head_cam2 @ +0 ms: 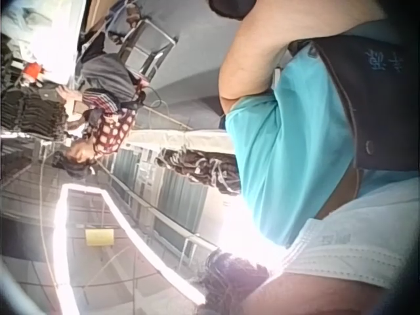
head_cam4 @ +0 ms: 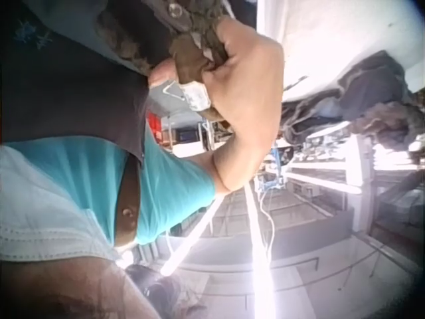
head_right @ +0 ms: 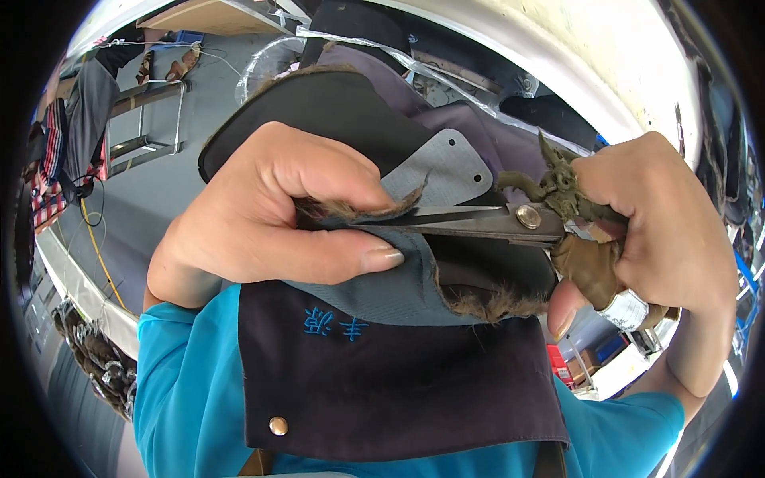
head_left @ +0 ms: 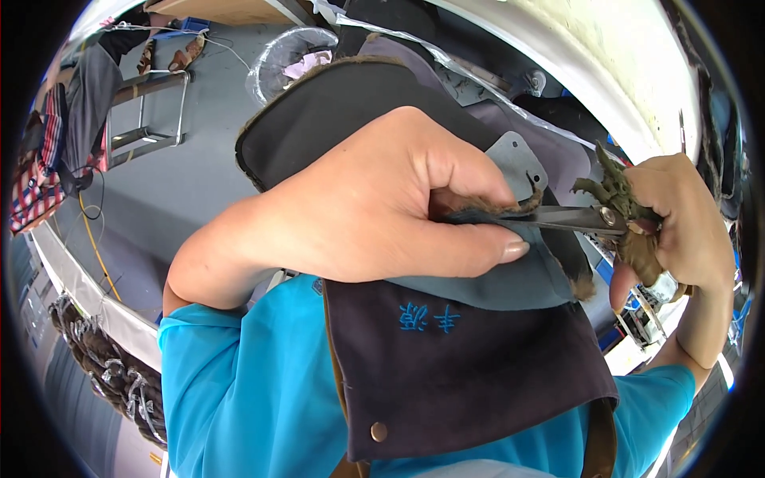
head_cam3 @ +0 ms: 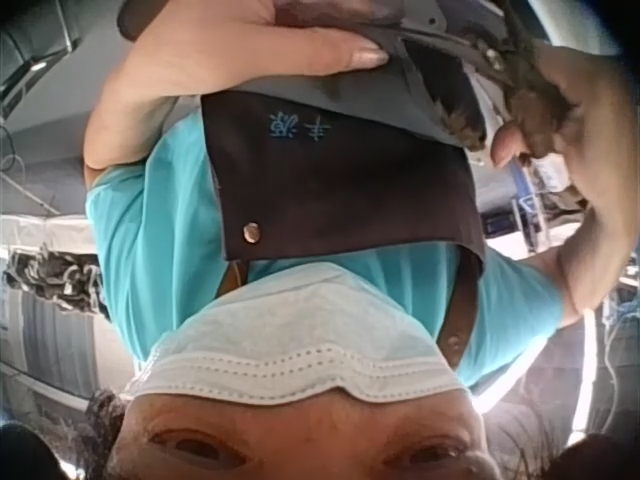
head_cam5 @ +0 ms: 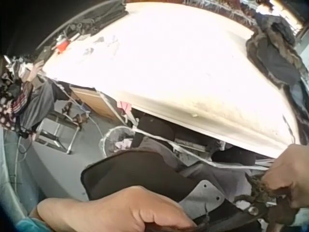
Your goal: Trimming the edges of leather and fur pieces using a pair of scissors in a workshop.
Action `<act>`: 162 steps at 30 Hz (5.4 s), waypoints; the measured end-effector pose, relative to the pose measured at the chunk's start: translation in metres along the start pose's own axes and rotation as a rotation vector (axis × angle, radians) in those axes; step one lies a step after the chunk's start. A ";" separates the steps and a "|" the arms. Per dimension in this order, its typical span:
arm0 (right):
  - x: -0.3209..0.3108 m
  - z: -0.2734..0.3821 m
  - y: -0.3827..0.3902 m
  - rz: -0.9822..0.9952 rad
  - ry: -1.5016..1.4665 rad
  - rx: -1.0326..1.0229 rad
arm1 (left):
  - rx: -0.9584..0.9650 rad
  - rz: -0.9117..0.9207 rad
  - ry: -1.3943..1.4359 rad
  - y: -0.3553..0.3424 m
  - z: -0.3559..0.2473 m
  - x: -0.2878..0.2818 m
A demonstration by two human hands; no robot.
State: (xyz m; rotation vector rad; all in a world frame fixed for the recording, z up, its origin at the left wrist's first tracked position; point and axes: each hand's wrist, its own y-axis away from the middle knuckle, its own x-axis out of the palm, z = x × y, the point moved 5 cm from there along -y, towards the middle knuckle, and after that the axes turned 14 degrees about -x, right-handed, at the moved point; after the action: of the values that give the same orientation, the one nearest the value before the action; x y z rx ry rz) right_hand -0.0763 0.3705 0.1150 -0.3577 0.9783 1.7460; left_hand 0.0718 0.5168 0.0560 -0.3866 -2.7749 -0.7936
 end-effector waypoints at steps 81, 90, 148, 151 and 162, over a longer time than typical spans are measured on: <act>-0.016 -0.131 0.014 -0.825 0.158 0.552 | 0.222 -0.251 0.086 0.028 -0.014 -0.008; -0.019 -0.148 0.009 -0.841 0.297 0.695 | 0.342 -0.278 0.123 0.031 -0.007 -0.010; 0.001 -0.233 0.083 -1.933 -0.975 -0.034 | 0.407 -0.876 0.721 -0.172 -0.171 -0.365; 0.007 -0.236 0.089 -1.986 -1.000 -0.086 | 0.242 -0.759 0.818 -0.222 -0.113 -0.297; 0.012 -0.243 0.107 -2.140 -1.226 -0.313 | 0.171 0.233 -0.172 -0.322 -0.268 0.116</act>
State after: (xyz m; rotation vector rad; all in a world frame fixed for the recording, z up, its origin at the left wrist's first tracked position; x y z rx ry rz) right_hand -0.2283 0.1823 0.0038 -0.2114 -0.6593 -0.1539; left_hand -0.0984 0.1293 0.1558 -0.7601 -2.8537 -0.4856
